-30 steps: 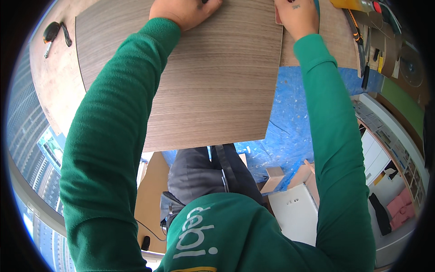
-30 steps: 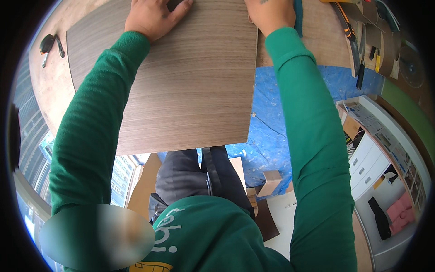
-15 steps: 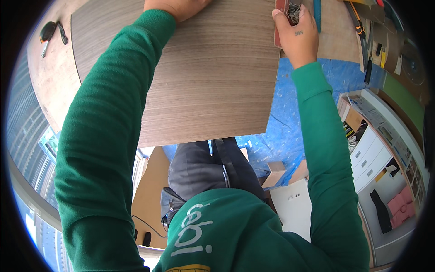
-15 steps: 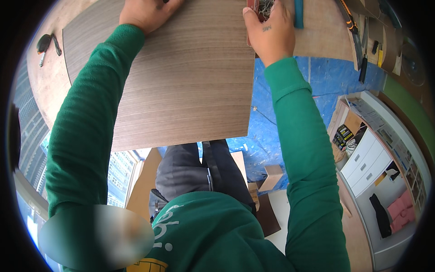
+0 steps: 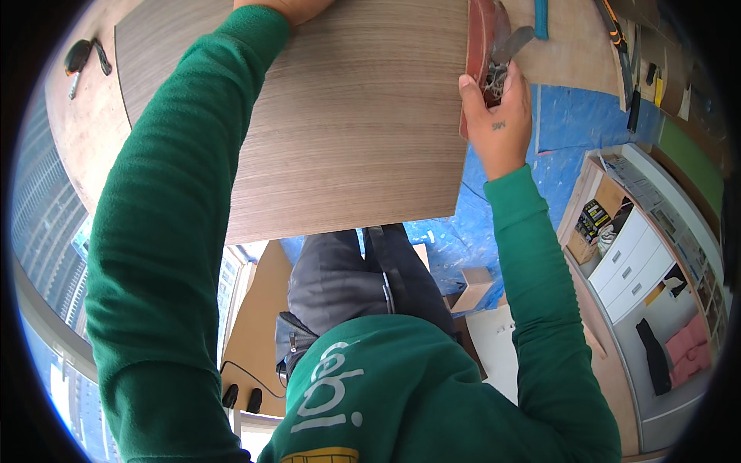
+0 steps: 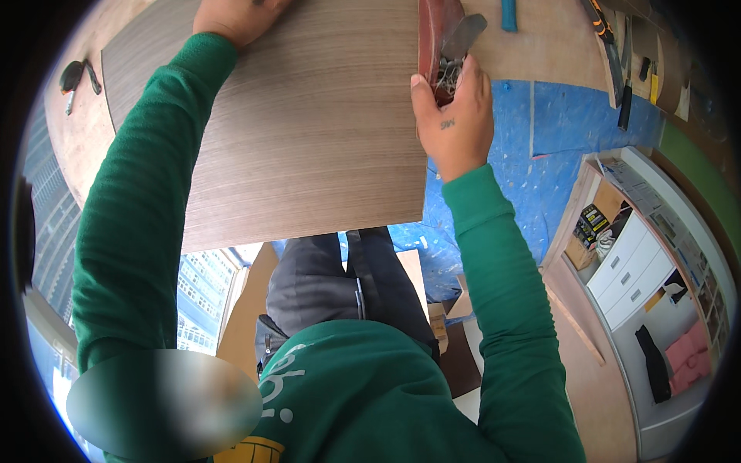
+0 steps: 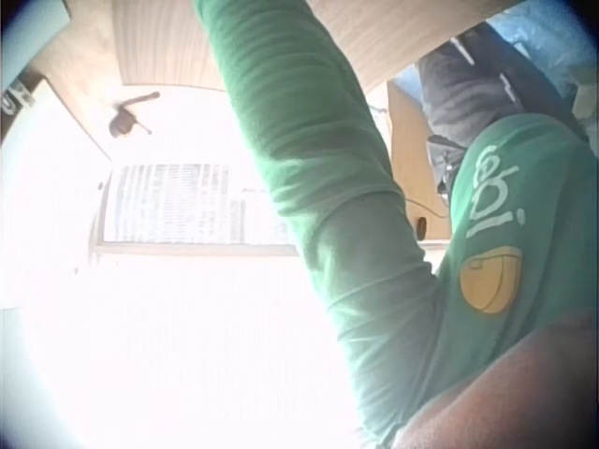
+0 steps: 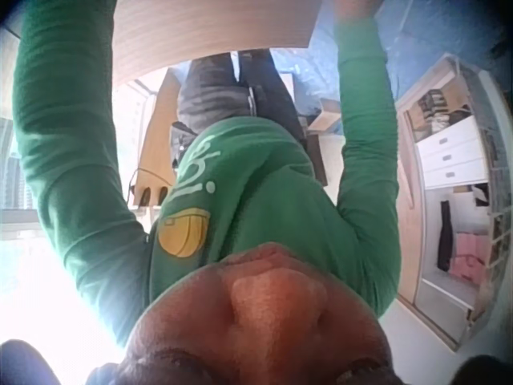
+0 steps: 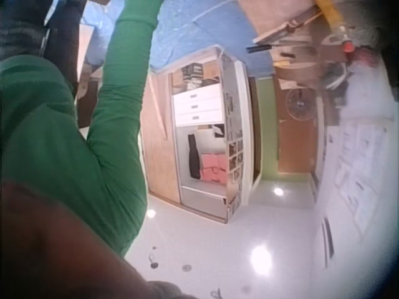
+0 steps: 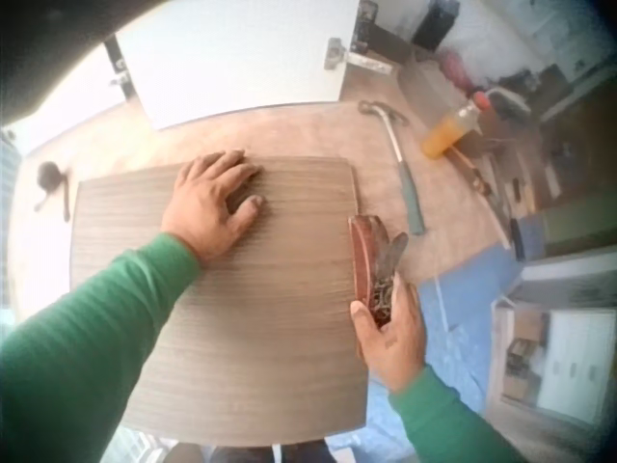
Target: The person scores and snaps a wood-veneer panel, then uses a hammer to tap the edge and a hand plane to smooth it. They place the finished panel into a white cabinet frame.
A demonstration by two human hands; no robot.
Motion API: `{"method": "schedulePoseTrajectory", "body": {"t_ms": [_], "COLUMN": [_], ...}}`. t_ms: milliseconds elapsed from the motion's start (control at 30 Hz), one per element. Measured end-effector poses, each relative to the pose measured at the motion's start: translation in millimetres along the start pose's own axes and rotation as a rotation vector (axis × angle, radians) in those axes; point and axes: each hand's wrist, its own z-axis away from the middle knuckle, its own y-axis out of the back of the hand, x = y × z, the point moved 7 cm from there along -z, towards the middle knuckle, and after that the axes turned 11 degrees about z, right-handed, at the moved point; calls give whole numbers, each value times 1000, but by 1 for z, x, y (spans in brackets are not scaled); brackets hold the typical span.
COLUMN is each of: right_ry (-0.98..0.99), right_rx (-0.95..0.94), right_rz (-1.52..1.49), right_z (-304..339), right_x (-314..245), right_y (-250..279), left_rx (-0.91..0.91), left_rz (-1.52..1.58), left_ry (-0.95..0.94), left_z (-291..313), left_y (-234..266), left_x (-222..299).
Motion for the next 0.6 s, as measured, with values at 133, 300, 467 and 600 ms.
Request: {"method": "schedulePoseTrajectory", "body": {"t_ms": [133,300,467,600], "right_ry": [-11,-33,-68,-166], "right_rx": [-62,-98,-134,-205], "right_rz": [13,15,-9,-40], "right_z": [30,59,107,167], "right_x": [2,6,17,32], "right_y": [4,7,8,12], "left_rx": [3,-9,-15,-23], "left_rz": [19,6,-8,-19], "left_ry": [1,30,43,71], "left_z": [0,1,0,0], "left_y": [2,1,2,2], "left_x": [0,-1,1,2]}}
